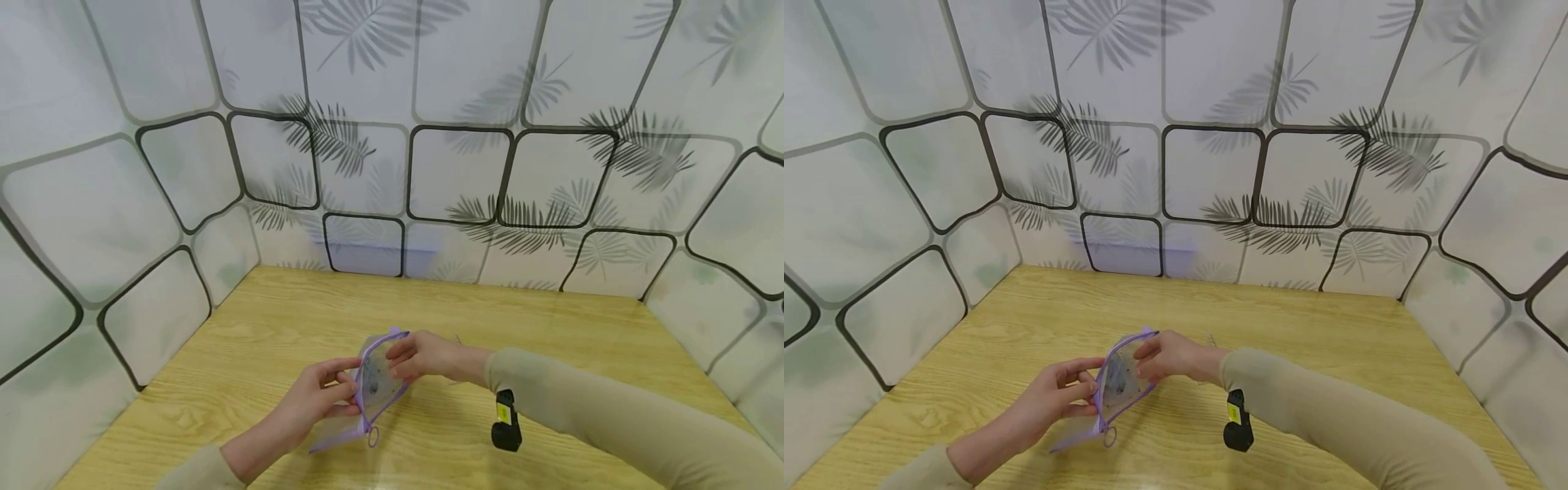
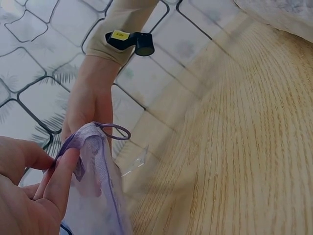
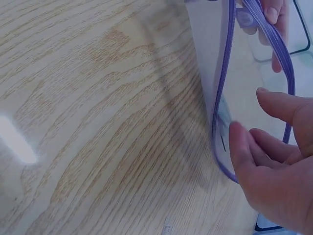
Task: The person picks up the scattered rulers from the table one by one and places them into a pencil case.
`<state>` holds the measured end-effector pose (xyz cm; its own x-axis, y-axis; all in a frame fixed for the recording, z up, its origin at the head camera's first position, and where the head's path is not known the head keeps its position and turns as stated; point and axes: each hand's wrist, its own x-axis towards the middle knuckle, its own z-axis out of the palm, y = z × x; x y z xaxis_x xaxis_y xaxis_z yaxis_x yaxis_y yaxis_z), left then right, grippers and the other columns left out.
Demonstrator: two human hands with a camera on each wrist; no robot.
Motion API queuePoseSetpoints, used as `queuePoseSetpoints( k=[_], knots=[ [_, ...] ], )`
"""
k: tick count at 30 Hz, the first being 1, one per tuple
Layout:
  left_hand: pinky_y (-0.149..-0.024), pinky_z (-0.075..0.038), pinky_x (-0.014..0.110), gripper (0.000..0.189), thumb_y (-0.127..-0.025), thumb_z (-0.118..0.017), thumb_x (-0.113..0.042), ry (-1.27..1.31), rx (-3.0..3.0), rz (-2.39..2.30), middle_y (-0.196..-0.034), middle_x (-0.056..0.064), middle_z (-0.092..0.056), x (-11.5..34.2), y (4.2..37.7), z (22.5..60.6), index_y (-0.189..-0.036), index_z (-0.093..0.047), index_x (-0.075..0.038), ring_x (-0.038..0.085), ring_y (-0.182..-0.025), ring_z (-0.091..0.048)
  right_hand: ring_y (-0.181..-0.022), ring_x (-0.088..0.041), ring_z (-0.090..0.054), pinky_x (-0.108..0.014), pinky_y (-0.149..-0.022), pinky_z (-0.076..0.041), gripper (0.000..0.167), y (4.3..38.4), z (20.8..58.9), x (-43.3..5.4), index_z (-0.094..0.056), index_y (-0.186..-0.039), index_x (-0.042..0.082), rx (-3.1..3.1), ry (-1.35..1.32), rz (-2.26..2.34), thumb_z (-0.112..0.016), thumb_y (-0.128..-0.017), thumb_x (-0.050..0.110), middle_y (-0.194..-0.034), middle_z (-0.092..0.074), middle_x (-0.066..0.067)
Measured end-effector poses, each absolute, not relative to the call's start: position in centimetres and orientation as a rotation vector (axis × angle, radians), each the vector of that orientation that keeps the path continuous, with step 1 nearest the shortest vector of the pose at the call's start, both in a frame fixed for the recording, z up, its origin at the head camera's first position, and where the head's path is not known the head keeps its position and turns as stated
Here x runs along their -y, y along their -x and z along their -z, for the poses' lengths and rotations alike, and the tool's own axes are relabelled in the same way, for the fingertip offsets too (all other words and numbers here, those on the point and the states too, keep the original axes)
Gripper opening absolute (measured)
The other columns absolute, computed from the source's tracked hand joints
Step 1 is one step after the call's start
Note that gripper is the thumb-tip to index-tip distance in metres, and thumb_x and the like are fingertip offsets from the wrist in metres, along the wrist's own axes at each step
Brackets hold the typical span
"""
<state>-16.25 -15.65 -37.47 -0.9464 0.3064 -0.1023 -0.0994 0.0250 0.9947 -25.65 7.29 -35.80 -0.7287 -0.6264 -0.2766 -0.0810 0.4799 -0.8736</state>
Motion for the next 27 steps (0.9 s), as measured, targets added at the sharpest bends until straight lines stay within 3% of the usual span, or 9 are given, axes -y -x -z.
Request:
queuePoseSetpoints(
  k=[6, 27],
  knots=[
    [-0.079, -0.062, 0.024, 0.059, -0.096, -0.056, -0.005, -0.21, -2.017, -2.007, -0.092, 0.0, -0.054, 15.6, 16.2, 37.5, -0.147, -0.033, 0.012, 0.011, -0.084, -0.065, -0.121, -0.032, -0.061, -0.037, -0.093, -0.059, 0.049, 25.5, 35.9, -7.6, -0.055, -0.136, -0.005, -2.221, 0.578, 1.173, -0.067, -0.092, 0.014, -0.133, -0.061, -0.023],
    [-0.079, -0.062, 0.025, 0.057, -0.095, -0.056, -0.004, -0.162, -2.025, -2.015, -0.093, 0.001, -0.053, 15.4, 16.3, 37.4, -0.146, -0.036, 0.012, 0.012, -0.087, -0.066, -0.124, -0.036, -0.058, -0.035, -0.091, -0.059, 0.053, 25.9, 36.5, -9.0, -0.05, -0.138, -0.009, -2.203, 0.692, 1.193, -0.066, -0.091, 0.008, -0.133, -0.057, -0.029]
  ],
)
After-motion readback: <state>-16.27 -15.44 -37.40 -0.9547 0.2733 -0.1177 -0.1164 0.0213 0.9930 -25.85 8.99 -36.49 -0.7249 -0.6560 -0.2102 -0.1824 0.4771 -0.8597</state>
